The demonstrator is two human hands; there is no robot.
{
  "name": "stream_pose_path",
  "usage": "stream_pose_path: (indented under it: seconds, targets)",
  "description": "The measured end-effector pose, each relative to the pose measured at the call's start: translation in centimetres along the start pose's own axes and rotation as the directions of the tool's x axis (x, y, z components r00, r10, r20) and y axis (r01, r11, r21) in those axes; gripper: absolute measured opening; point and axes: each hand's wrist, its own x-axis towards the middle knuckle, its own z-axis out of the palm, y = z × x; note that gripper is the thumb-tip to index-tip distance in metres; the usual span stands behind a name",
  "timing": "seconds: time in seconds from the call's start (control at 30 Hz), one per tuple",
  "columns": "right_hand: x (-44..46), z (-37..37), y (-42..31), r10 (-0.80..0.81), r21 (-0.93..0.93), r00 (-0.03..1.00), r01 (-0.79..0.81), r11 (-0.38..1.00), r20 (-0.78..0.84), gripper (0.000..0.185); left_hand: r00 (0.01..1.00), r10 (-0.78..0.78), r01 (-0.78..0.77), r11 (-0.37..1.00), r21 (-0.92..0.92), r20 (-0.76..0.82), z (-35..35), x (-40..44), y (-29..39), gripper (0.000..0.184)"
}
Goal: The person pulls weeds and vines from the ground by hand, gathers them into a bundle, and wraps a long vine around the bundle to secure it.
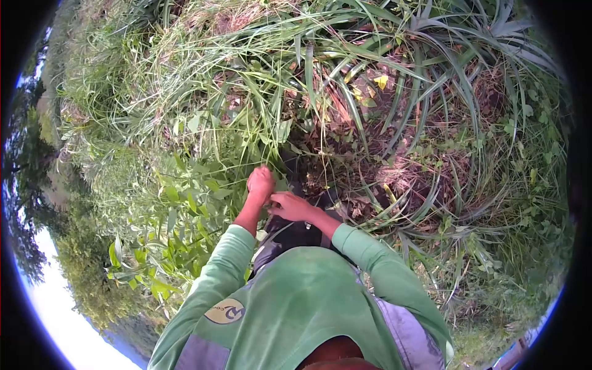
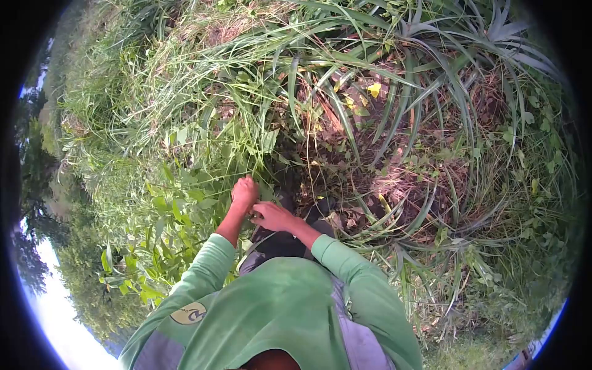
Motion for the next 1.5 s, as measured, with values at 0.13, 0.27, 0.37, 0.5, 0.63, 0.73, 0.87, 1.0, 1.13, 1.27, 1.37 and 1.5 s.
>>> stream_pose_path:
  seconds: [0.13, 0.27, 0.37, 0.5, 0.63, 0.73, 0.87, 1.0, 1.13, 1.27, 1.37, 1.5]
  targets:
    - [3.5, -2.3, 7.1, 0.207, 0.126, 0.743, -0.165, 0.978, -0.637, 0.027, 0.997, 0.072, -0.071, 0.996, 0.046, -0.032, 1.4, -0.3, -0.3, 0.038]
    - [11.1, -5.3, 14.4, 0.259, 0.085, 0.587, -0.308, 0.948, -0.767, 0.030, 0.994, -0.026, 0.012, 0.991, -0.133, -0.107, 4.0, 1.6, -1.6, 0.036]
    - [16.2, -7.2, 18.2, 0.548, 0.269, 0.531, -0.513, 0.815, -0.646, 0.042, 0.988, -0.045, -0.023, 0.908, -0.418, -0.151, 3.9, 1.8, -1.0, 0.030]
    - [21.5, -6.7, 25.3, 0.711, 0.478, 0.509, -0.526, 0.703, -0.485, 0.042, 0.996, 0.004, -0.052, 0.831, -0.554, -0.087, 5.6, 2.4, -1.1, 0.030]
    - [22.6, -6.9, 23.8, 0.279, -0.266, 0.679, -0.582, 0.769, -0.679, 0.034, 0.985, -0.057, 0.168, 0.502, -0.849, 0.161, 6.6, 2.5, -1.2, 0.029]
    - [25.6, -7.9, 25.1, 0.555, -0.058, 0.596, -0.709, 0.702, -0.580, 0.030, 0.976, -0.018, 0.206, 0.369, -0.906, 0.215, 6.0, 2.5, -1.0, 0.029]
    - [26.3, -8.5, 27.5, 0.672, 0.527, 0.637, -0.449, 0.722, -0.378, 0.027, 0.963, -0.030, 0.268, 0.241, -0.933, 0.269, 5.6, 2.4, -0.8, 0.030]
    - [25.6, -7.1, 29.3, 0.603, 0.879, 0.714, 0.036, 0.476, -0.356, 0.027, 0.962, 0.027, 0.265, 0.154, -0.952, 0.272, 4.1, 1.8, -0.2, 0.031]
    - [19.7, -8.5, 12.7, 0.649, 0.938, 0.682, 0.302, 0.172, -0.338, 0.013, 0.960, 0.026, 0.271, 0.158, -0.950, 0.279, 3.1, 1.4, 1.1, 0.031]
    - [17.4, -8.1, 11.5, 0.618, 0.922, 0.690, 0.344, 0.178, -0.377, 0.014, 0.957, 0.075, 0.266, 0.140, -0.954, 0.278, 3.2, 0.7, 0.7, 0.033]
    - [16.6, -7.4, 12.2, 0.590, 0.909, 0.693, 0.357, 0.217, -0.413, 0.014, 0.960, 0.021, 0.275, 0.147, -0.950, 0.281, 4.6, 0.3, 0.7, 0.033]
    - [15.8, -6.9, 13.5, 0.567, 0.897, 0.697, 0.368, 0.244, -0.439, 0.014, 0.975, 0.045, 0.209, 0.134, -0.969, 0.217, 6.1, -0.2, 1.2, 0.033]
